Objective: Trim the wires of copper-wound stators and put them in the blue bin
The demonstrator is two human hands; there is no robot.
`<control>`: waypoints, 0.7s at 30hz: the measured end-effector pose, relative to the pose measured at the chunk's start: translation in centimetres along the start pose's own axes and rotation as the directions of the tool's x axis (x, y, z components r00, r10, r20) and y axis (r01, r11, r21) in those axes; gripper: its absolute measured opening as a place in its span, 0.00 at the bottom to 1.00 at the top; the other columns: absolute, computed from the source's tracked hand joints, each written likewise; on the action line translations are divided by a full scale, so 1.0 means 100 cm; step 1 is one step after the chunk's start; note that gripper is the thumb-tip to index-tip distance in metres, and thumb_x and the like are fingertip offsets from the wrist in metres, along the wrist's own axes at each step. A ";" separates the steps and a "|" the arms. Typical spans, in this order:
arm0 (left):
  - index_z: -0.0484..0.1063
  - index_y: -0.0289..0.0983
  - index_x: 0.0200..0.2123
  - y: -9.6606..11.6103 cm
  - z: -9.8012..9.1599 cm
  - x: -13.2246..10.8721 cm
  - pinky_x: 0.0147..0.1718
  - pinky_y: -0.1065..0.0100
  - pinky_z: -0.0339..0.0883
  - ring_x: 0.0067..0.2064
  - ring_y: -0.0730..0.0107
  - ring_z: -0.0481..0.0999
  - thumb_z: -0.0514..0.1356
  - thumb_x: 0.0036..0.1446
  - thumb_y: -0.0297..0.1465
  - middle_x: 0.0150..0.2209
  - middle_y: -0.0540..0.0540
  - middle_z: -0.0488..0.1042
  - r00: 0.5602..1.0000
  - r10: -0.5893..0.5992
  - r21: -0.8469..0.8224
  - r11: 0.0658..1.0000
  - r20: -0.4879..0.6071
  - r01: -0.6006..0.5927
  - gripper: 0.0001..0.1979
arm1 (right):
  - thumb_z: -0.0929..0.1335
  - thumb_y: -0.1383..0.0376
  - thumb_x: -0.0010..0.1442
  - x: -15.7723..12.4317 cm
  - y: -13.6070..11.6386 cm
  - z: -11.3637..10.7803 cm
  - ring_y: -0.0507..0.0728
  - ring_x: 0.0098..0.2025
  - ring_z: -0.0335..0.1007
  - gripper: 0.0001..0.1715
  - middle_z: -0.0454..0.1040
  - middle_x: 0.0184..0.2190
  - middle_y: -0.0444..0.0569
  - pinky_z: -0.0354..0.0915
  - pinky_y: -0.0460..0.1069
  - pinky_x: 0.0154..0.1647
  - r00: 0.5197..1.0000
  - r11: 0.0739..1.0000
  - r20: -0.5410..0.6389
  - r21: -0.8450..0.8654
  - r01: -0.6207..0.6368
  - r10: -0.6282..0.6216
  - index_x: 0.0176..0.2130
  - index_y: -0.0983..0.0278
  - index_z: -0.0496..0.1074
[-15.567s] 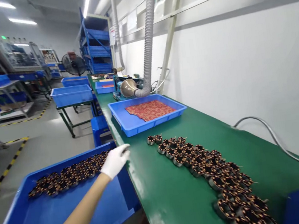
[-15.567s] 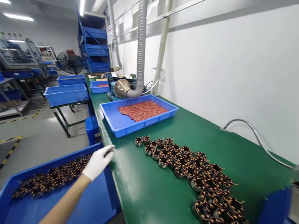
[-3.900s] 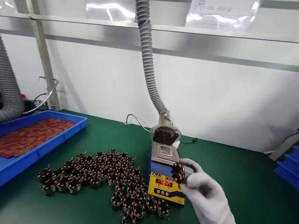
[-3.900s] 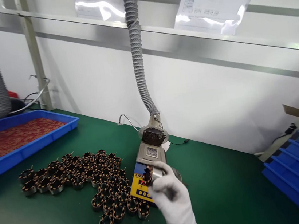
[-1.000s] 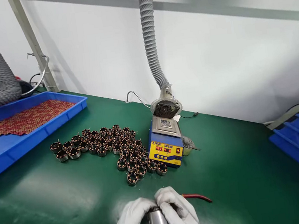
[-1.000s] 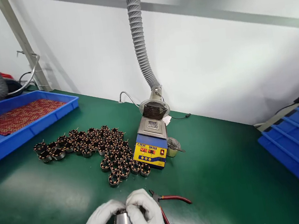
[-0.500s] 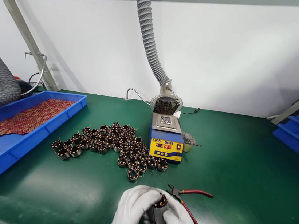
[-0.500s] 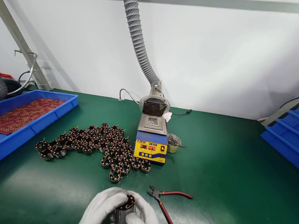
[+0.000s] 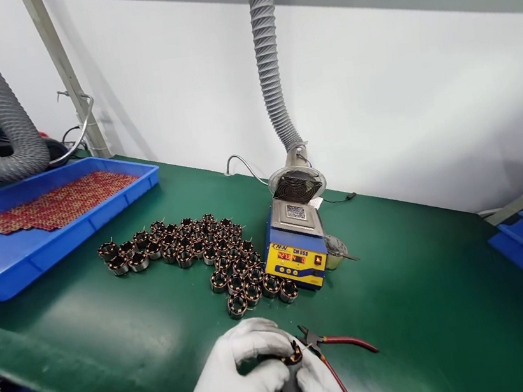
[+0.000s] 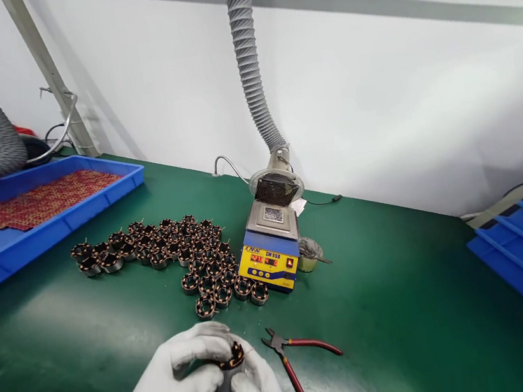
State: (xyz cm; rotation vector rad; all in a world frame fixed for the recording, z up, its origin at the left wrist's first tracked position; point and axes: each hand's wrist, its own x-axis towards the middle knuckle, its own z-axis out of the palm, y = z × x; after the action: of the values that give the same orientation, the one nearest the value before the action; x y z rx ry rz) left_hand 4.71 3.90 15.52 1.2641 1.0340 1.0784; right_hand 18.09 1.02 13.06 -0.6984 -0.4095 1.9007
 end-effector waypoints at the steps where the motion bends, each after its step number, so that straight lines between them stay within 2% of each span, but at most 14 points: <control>1: 0.80 0.45 0.24 -0.003 0.005 0.000 0.41 0.73 0.69 0.40 0.64 0.77 0.61 0.38 0.22 0.31 0.50 0.80 0.998 0.056 -0.054 0.997 -0.019 -0.057 0.12 | 0.78 0.58 0.40 0.001 0.002 0.000 0.58 0.38 0.74 0.29 0.76 0.41 0.53 0.70 0.56 0.42 1.000 1.000 0.001 -0.015 0.009 -0.009 0.43 0.61 0.75; 4: 0.79 0.45 0.21 -0.006 0.011 -0.003 0.36 0.76 0.70 0.35 0.69 0.77 0.64 0.41 0.24 0.26 0.52 0.79 0.970 0.186 -0.173 0.962 -0.155 -0.212 0.08 | 0.79 0.57 0.38 0.004 0.009 -0.004 0.62 0.41 0.74 0.32 0.76 0.39 0.54 0.69 0.59 0.43 0.999 0.997 -0.008 -0.047 0.054 -0.054 0.43 0.61 0.74; 6: 0.78 0.45 0.23 -0.001 0.006 -0.006 0.36 0.78 0.70 0.33 0.72 0.77 0.66 0.44 0.26 0.27 0.53 0.79 0.944 0.173 -0.248 0.937 -0.280 -0.246 0.06 | 0.80 0.56 0.35 0.004 0.011 -0.009 0.63 0.40 0.74 0.34 0.77 0.36 0.53 0.69 0.60 0.42 0.997 0.996 -0.009 -0.059 0.073 -0.074 0.42 0.62 0.74; 8: 0.78 0.47 0.24 0.008 -0.002 -0.008 0.37 0.78 0.70 0.34 0.73 0.78 0.66 0.46 0.29 0.28 0.56 0.80 0.883 0.124 -0.298 0.912 -0.454 -0.282 0.05 | 0.80 0.56 0.34 0.004 0.010 -0.014 0.62 0.37 0.74 0.34 0.77 0.34 0.53 0.69 0.59 0.40 0.997 0.996 -0.008 -0.056 0.070 -0.070 0.41 0.63 0.73; 9: 0.78 0.48 0.25 0.012 -0.006 -0.008 0.37 0.78 0.71 0.34 0.72 0.78 0.66 0.45 0.30 0.29 0.56 0.80 0.860 0.106 -0.282 0.919 -0.499 -0.277 0.04 | 0.80 0.56 0.34 0.003 0.009 -0.016 0.61 0.36 0.75 0.33 0.77 0.33 0.53 0.69 0.59 0.40 0.998 0.996 -0.010 -0.050 0.069 -0.070 0.40 0.63 0.73; 10: 0.78 0.48 0.25 0.016 -0.008 -0.007 0.37 0.78 0.71 0.35 0.71 0.78 0.66 0.43 0.29 0.30 0.56 0.80 0.862 0.097 -0.237 0.941 -0.497 -0.243 0.06 | 0.80 0.56 0.35 0.002 0.008 -0.017 0.61 0.35 0.75 0.32 0.77 0.34 0.53 0.69 0.59 0.40 0.997 0.996 -0.015 -0.044 0.074 -0.075 0.41 0.63 0.73; 11: 0.79 0.48 0.27 0.018 -0.009 -0.005 0.37 0.77 0.70 0.36 0.70 0.78 0.66 0.40 0.27 0.32 0.55 0.80 0.897 0.084 -0.171 0.970 -0.434 -0.174 0.09 | 0.79 0.56 0.36 0.002 0.007 -0.017 0.61 0.36 0.75 0.32 0.77 0.35 0.53 0.70 0.58 0.40 0.996 0.996 -0.021 -0.040 0.086 -0.087 0.41 0.62 0.73; 13: 0.80 0.47 0.27 0.016 -0.005 -0.001 0.39 0.75 0.69 0.39 0.67 0.77 0.64 0.36 0.21 0.35 0.52 0.80 0.983 0.019 -0.008 1.000 -0.185 -0.021 0.16 | 0.79 0.57 0.38 0.001 0.006 -0.015 0.61 0.38 0.74 0.31 0.77 0.37 0.54 0.69 0.59 0.41 0.992 0.992 -0.030 -0.042 0.118 -0.119 0.42 0.62 0.73; 15: 0.80 0.46 0.26 0.008 0.003 0.002 0.41 0.73 0.68 0.40 0.66 0.76 0.61 0.35 0.18 0.33 0.51 0.80 1.000 0.015 0.038 0.999 -0.013 -0.014 0.17 | 0.79 0.57 0.39 0.001 0.006 -0.011 0.62 0.40 0.74 0.31 0.77 0.38 0.54 0.69 0.59 0.43 0.989 0.988 -0.031 -0.049 0.146 -0.148 0.43 0.62 0.73; 17: 0.80 0.45 0.23 0.000 0.010 0.002 0.40 0.73 0.68 0.38 0.66 0.76 0.61 0.38 0.20 0.28 0.50 0.78 0.992 0.130 -0.030 0.991 -0.001 -0.130 0.14 | 0.79 0.57 0.38 0.002 0.006 -0.008 0.62 0.42 0.74 0.30 0.77 0.39 0.54 0.68 0.59 0.45 0.985 0.984 -0.028 -0.059 0.167 -0.169 0.42 0.62 0.74; 19: 0.79 0.44 0.22 -0.003 0.012 0.000 0.38 0.74 0.68 0.36 0.68 0.75 0.63 0.42 0.22 0.27 0.51 0.77 0.973 0.218 -0.118 0.967 -0.075 -0.226 0.10 | 0.79 0.56 0.38 0.002 0.007 -0.006 0.62 0.41 0.74 0.30 0.77 0.39 0.54 0.68 0.59 0.45 0.983 0.981 -0.015 -0.070 0.179 -0.181 0.41 0.62 0.74; 21: 0.77 0.44 0.23 0.001 0.008 -0.002 0.39 0.75 0.68 0.37 0.70 0.75 0.64 0.46 0.26 0.29 0.52 0.77 0.956 0.211 -0.216 0.943 -0.204 -0.255 0.06 | 0.79 0.57 0.37 0.002 0.007 -0.007 0.62 0.39 0.75 0.30 0.78 0.37 0.54 0.69 0.59 0.44 0.986 0.983 0.001 -0.077 0.165 -0.166 0.41 0.62 0.74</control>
State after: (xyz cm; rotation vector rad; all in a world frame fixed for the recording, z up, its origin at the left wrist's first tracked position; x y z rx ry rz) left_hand 5.46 3.50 15.64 1.1266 0.8666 1.4770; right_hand 17.97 0.86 12.07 -0.6978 -0.5234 1.7334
